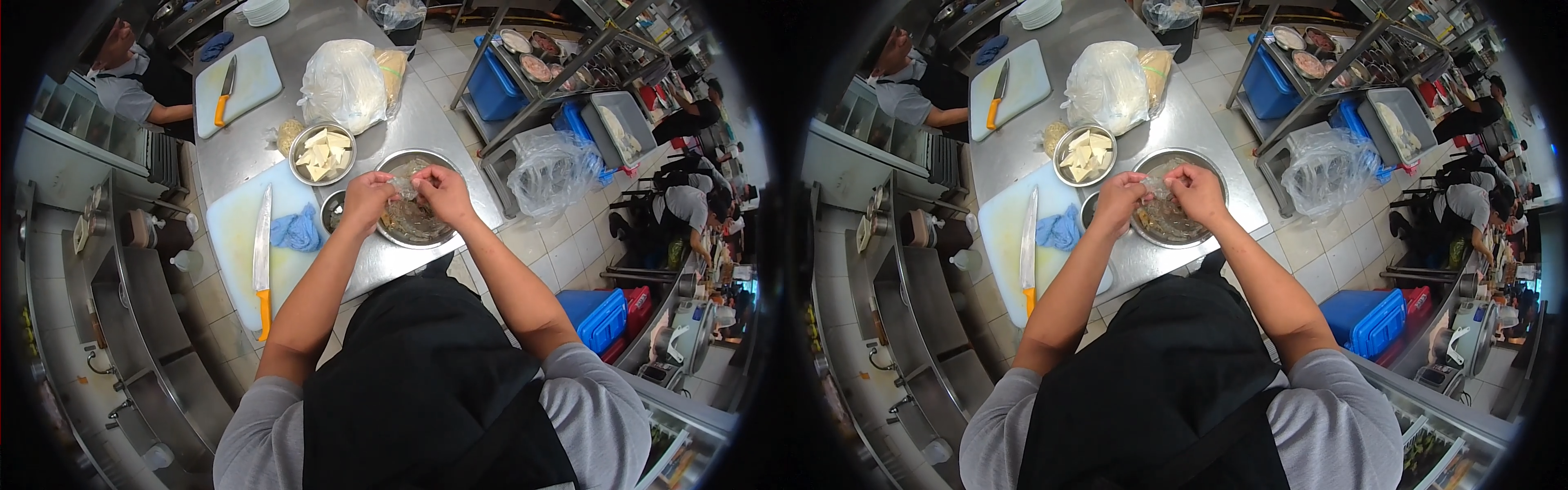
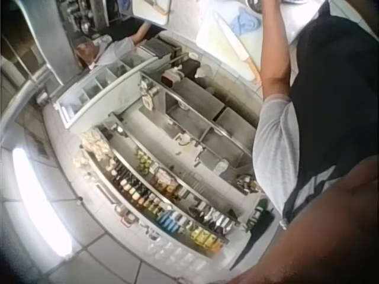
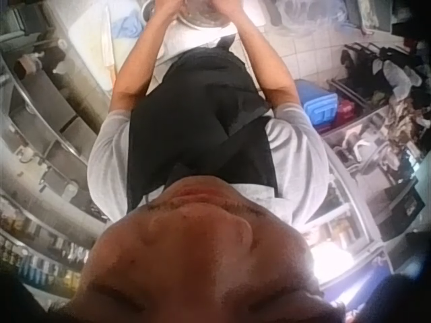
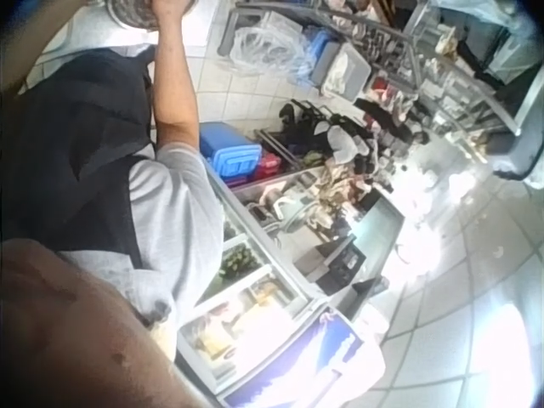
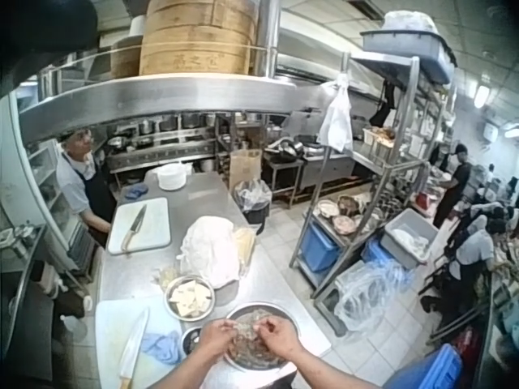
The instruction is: Peeling and prepping raw shrimp in a commercial kitchen prep area.
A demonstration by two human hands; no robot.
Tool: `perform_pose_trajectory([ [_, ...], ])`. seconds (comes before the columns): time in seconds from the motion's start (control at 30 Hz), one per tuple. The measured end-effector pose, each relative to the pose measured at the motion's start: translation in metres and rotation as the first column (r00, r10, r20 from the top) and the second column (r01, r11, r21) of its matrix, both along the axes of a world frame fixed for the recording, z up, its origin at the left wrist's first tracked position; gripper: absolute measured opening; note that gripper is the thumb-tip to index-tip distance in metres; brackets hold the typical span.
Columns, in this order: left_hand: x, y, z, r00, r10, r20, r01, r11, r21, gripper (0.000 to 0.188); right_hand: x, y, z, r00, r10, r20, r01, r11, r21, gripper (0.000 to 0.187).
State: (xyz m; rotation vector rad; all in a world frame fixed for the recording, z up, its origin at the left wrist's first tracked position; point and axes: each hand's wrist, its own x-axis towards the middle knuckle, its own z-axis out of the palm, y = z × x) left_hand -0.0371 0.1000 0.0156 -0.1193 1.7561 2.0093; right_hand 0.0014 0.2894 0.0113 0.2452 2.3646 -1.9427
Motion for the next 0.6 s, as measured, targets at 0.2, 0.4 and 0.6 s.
perform_pose_trajectory([
  [0.2, -0.004, -0.012, -0.003, 0.982, -0.011, 0.187, -0.028, 0.979, 0.203, 0.024, -0.007, 0.018, 0.001, 0.962, 0.193, -0.193, -0.149, 0.963, 0.224, 0.024],
  [0.4, -0.007, -0.013, -0.001, 0.983, -0.126, 0.136, 0.088, 0.963, 0.254, 0.023, -0.014, 0.007, 0.018, 0.919, 0.394, 0.009, -0.389, 0.903, 0.183, 0.025],
  [0.6, -0.011, -0.018, 0.005, 0.99, -0.102, 0.101, 0.079, 0.975, 0.208, 0.021, -0.012, 0.003, 0.016, 0.942, 0.328, -0.075, -0.303, 0.923, 0.236, 0.023],
])
